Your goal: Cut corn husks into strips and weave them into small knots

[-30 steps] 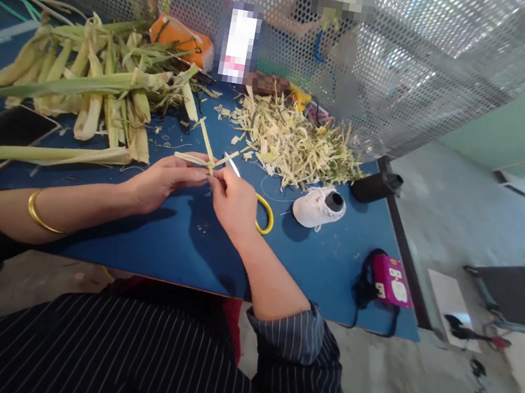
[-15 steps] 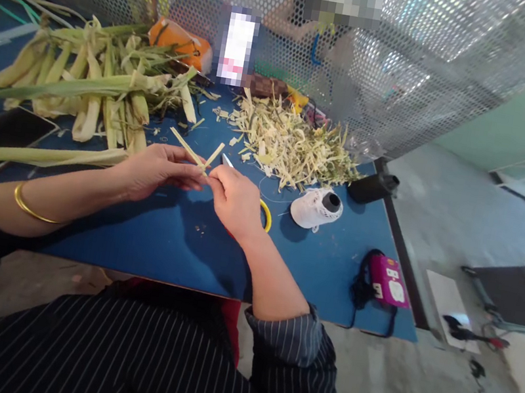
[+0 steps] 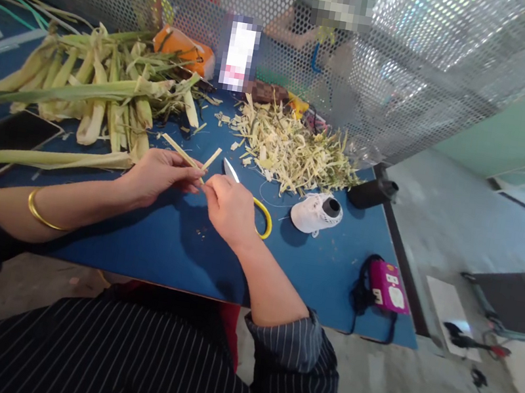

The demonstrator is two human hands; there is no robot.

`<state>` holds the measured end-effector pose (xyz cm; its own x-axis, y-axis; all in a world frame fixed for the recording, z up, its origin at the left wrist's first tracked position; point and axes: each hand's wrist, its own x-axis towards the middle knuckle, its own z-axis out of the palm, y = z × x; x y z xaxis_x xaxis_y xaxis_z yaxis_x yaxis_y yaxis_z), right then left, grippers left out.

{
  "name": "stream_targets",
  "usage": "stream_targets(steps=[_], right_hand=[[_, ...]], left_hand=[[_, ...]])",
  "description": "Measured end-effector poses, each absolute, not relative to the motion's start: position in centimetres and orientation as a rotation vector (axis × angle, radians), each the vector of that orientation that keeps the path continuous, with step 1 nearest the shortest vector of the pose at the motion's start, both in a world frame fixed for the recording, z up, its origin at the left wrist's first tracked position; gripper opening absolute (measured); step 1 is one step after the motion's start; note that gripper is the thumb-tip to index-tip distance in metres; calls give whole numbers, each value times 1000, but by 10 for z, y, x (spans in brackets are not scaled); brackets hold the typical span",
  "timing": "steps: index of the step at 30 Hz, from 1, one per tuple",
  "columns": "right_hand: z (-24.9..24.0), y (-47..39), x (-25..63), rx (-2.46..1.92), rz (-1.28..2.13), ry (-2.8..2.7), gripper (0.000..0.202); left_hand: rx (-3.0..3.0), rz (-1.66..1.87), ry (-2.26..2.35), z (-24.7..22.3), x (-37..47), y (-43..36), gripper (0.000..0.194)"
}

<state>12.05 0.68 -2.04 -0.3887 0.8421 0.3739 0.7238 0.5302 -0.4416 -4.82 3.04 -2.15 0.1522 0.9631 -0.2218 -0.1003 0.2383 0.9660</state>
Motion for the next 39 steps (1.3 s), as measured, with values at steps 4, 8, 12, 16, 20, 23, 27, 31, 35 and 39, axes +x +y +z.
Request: stream_targets(steps=[4,8,12,16,20,23,27,31,35,39], right_hand=[[-21,8,122,-1329,448,-2118,28],[-21,18,124,-1396,923,-1598,32],[-24,21,119,-1218,1176,-1331,22],[-29,18,115,-1239,1137,-1293,20],[-28,19,119,-1255,963,-1387,16],[-21,18,124,-1253,578,-1653,13],[-8,10,123,-1196,369,-1917,18],[4,5,115,-1184,548,-1896,18],[20,9,116,-1203,477,-1876,15],[26,10,116,-1148,284,-1959,10]], left_hand=[[1005,977,1134,-19,-50,33,26],[1105,877,1111,-14,-53,32,30],[1208,656,1076,-15,-51,26,31],[1300,643,1077,-19,-48,24,30],[1394,684,1105,-16,-49,24,31],[1514,664,1107,-10,-49,21,32],[1697,615,1063,-2,-47,14,27],[1855,532,1042,3,-44,10,29],[1954,609,1101,7,-49,13,36],[1936,849,1283,5,-60,23,40]])
